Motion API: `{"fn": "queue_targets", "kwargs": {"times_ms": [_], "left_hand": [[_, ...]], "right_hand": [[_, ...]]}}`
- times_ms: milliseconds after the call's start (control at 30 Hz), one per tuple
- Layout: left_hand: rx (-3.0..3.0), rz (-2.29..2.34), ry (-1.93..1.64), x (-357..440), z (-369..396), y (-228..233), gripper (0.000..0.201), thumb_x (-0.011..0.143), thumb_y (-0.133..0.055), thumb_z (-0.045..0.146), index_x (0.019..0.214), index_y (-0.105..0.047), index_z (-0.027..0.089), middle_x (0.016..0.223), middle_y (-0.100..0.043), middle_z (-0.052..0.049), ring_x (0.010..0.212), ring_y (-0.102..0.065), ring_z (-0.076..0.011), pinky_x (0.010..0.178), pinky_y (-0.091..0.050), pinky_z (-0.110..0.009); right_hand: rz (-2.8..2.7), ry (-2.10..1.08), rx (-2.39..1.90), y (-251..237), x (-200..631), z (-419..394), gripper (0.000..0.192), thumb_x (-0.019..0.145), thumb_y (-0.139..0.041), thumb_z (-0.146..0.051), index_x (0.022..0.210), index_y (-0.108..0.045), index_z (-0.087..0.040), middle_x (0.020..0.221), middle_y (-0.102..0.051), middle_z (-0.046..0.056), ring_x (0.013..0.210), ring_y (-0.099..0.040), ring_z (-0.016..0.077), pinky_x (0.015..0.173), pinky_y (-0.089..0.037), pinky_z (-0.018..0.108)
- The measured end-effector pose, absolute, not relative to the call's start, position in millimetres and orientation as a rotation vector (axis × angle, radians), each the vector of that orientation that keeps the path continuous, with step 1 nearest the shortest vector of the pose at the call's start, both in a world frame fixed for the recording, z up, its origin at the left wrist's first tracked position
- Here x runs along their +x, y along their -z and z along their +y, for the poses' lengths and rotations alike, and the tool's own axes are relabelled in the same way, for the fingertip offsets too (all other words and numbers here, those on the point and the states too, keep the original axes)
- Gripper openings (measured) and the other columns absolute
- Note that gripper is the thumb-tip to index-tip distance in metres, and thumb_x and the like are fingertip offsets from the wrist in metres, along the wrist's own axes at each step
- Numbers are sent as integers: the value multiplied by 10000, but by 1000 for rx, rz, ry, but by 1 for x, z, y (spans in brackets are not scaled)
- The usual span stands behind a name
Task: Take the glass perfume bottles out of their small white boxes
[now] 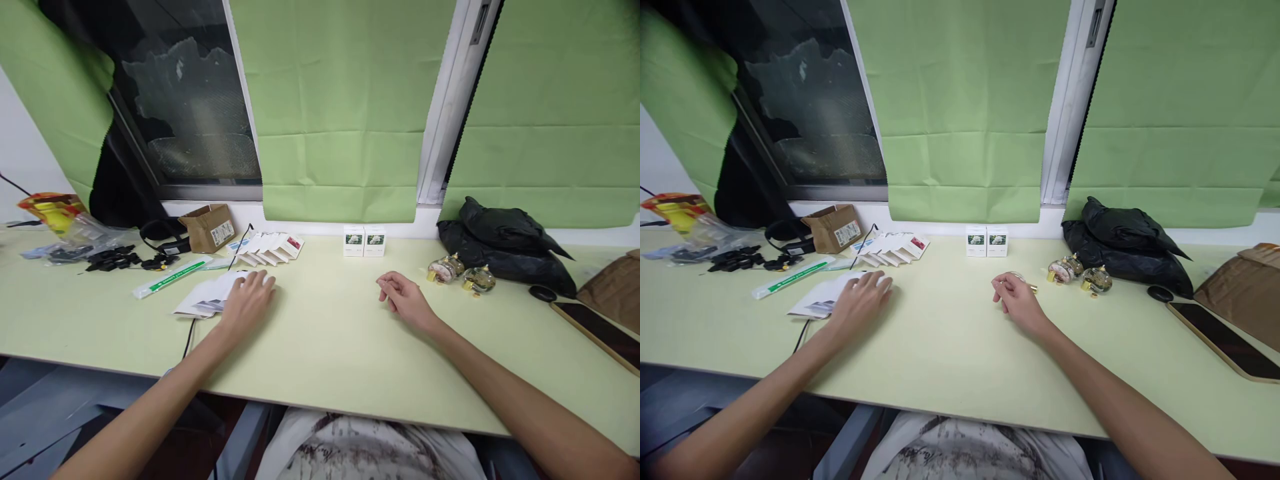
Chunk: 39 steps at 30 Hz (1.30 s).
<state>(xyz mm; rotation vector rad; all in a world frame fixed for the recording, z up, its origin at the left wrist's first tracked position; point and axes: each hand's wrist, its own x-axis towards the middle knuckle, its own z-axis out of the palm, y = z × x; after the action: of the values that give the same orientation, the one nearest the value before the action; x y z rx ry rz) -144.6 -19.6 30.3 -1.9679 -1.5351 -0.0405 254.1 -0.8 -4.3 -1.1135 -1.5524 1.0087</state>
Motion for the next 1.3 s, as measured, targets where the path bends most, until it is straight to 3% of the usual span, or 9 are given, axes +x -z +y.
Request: {"fn": "queue_targets", "kwargs": {"times_ms": [133, 267, 433, 600, 767, 933, 1133, 1300], "left_hand": [[-2039, -1571, -76, -134, -22, -19, 312, 1005, -408, 114, 1114, -699, 133, 1162, -691, -196, 1088, -639, -351, 917, -439, -466], [-1983, -1633, -131, -135, -23, -23, 367, 911, -462, 14, 1175, -699, 108, 1146, -693, -202, 1072, -645, -359, 925, -432, -469], [-1967, -1630, -115, -128, -18, -33, 403, 899, -439, -20, 1184, -700, 91, 1156, -686, -217, 1077, -638, -382, 894, -441, -485], [-2212, -1632, 136, -88, -4, -35, 331, 975, -467, 82, 1214, -681, 164, 1212, -691, -170, 1139, -640, -348, 944, -454, -472], [-2710, -1527, 476, -28, 9, -27, 305, 1045, -471, 266, 1315, -608, 226, 1289, -689, -97, 1176, -646, -297, 988, -476, -453], [-2860, -1409, 686, -1, 16, -7, 334, 1048, -474, 308, 1363, -562, 244, 1340, -655, -90, 1228, -608, -295, 1043, -454, -474], [-2986, -1359, 712, 4, 24, 5, 403, 1033, -513, 414, 1405, -523, 260, 1368, -628, -96, 1282, -548, -313, 1086, -420, -509], [-3051, -1524, 862, 32, 44, 1, 614, 1012, -527, 539, 1531, -402, 235, 1512, -543, -150, 1369, -501, -355, 1137, -378, -559]], "right_hand": [[-1573, -971, -1115, 5, 254, 1, 391, 951, -597, -603, 1044, -647, -226, 788, -679, 5, 507, -487, 108, 471, -382, 249], [-1620, -894, -1140, 3, 258, 2, 371, 973, -564, -592, 1053, -643, -238, 785, -678, -2, 518, -491, 121, 501, -391, 268], [-1826, -463, -1310, -4, 272, 7, 295, 1036, -470, -494, 1027, -643, -255, 805, -701, 15, 689, -600, 187, 675, -449, 318], [-1974, 187, -1657, -7, 289, 14, 411, 1048, -411, -516, 1061, -661, -189, 1084, -700, 155, 1060, -589, 338, 921, -430, 448], [-2120, 184, -1969, -5, 295, 11, 684, 939, -503, -735, 1253, -610, -137, 1268, -619, 226, 1235, -502, 447, 1000, -379, 532], [-2119, 129, -2120, -4, 298, 14, 501, 986, -573, -524, 1239, -584, -92, 1296, -595, 254, 1251, -507, 414, 990, -368, 465], [-2165, 70, -2093, 1, 313, 27, 195, 1022, -540, -236, 1173, -606, -133, 1232, -650, 195, 1176, -562, 342, 918, -365, 381], [-2111, -35, -1864, -2, 315, 30, 167, 1056, -473, -252, 1147, -590, -176, 1116, -702, 131, 1032, -633, 269, 825, -383, 329]]}}
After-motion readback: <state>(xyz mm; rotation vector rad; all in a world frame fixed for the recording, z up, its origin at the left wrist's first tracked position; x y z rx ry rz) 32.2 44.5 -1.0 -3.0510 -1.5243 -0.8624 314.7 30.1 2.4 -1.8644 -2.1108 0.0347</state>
